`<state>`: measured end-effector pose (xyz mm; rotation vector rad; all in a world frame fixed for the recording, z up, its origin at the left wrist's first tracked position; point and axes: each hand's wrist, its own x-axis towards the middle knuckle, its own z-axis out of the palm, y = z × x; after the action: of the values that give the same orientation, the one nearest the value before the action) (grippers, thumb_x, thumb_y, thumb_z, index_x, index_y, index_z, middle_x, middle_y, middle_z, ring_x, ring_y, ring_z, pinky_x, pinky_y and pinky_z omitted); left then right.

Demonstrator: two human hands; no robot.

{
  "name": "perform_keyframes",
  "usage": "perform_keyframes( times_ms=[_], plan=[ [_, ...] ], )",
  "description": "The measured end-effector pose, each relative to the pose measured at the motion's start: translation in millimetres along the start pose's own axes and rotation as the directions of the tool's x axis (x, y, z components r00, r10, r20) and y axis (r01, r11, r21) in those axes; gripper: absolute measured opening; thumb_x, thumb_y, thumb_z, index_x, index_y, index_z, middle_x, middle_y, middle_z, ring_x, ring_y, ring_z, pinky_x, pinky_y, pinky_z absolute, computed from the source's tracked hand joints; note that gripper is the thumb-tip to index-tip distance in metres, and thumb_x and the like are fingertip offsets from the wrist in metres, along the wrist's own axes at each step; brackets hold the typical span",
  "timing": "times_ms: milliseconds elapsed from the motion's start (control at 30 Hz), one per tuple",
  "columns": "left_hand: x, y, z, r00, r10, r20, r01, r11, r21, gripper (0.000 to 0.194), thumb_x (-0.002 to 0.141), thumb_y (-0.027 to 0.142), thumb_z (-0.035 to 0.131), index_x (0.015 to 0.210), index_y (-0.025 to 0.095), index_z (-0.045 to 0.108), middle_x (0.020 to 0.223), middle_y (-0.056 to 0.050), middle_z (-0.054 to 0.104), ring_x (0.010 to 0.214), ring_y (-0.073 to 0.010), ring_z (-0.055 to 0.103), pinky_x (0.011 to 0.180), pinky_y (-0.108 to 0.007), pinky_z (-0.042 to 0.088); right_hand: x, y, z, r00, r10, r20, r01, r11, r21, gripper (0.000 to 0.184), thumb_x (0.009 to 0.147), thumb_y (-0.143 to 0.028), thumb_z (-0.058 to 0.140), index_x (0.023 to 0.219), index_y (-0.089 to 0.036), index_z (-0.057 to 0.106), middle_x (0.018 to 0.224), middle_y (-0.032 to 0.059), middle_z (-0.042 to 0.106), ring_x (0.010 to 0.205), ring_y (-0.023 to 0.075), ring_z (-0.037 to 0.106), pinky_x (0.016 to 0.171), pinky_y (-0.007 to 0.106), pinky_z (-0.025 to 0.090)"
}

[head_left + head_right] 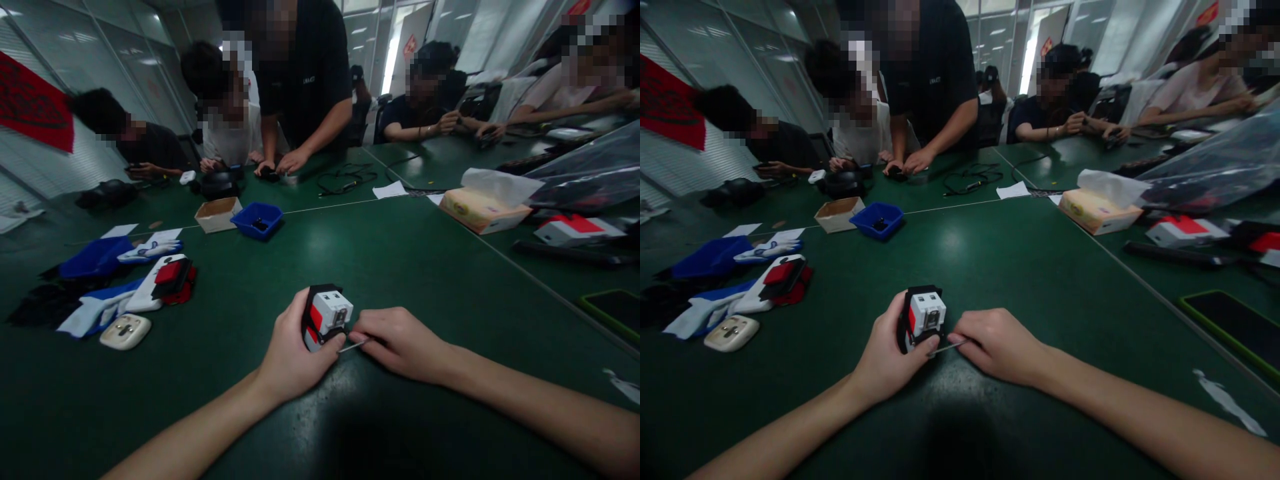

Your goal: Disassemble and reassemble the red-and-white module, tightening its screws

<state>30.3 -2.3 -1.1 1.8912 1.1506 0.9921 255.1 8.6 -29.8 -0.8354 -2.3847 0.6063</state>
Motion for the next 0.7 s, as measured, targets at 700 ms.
perform_keyframes(
  times_ms=[700],
  plan=[
    [30,-41,-43.9,0.959,0.277,0.056,-0.232,0.659,0.716,0.066,0.086,0.026,0.067,0.145,0.021,0.040,0.141,-0.016,0.055,0.119,-0.0324,0.064,0.098,-0.045,0.056,15,8,-2,0.998,-0.060,-0.021,0.060,0.998,0.034,0.036,0.107,-0.030,0.045,0.076,-0.018,0.060,0.068,0.0000,0.058,0.062,0.0125,0.053,0.062,0.025,0.040]
  ],
)
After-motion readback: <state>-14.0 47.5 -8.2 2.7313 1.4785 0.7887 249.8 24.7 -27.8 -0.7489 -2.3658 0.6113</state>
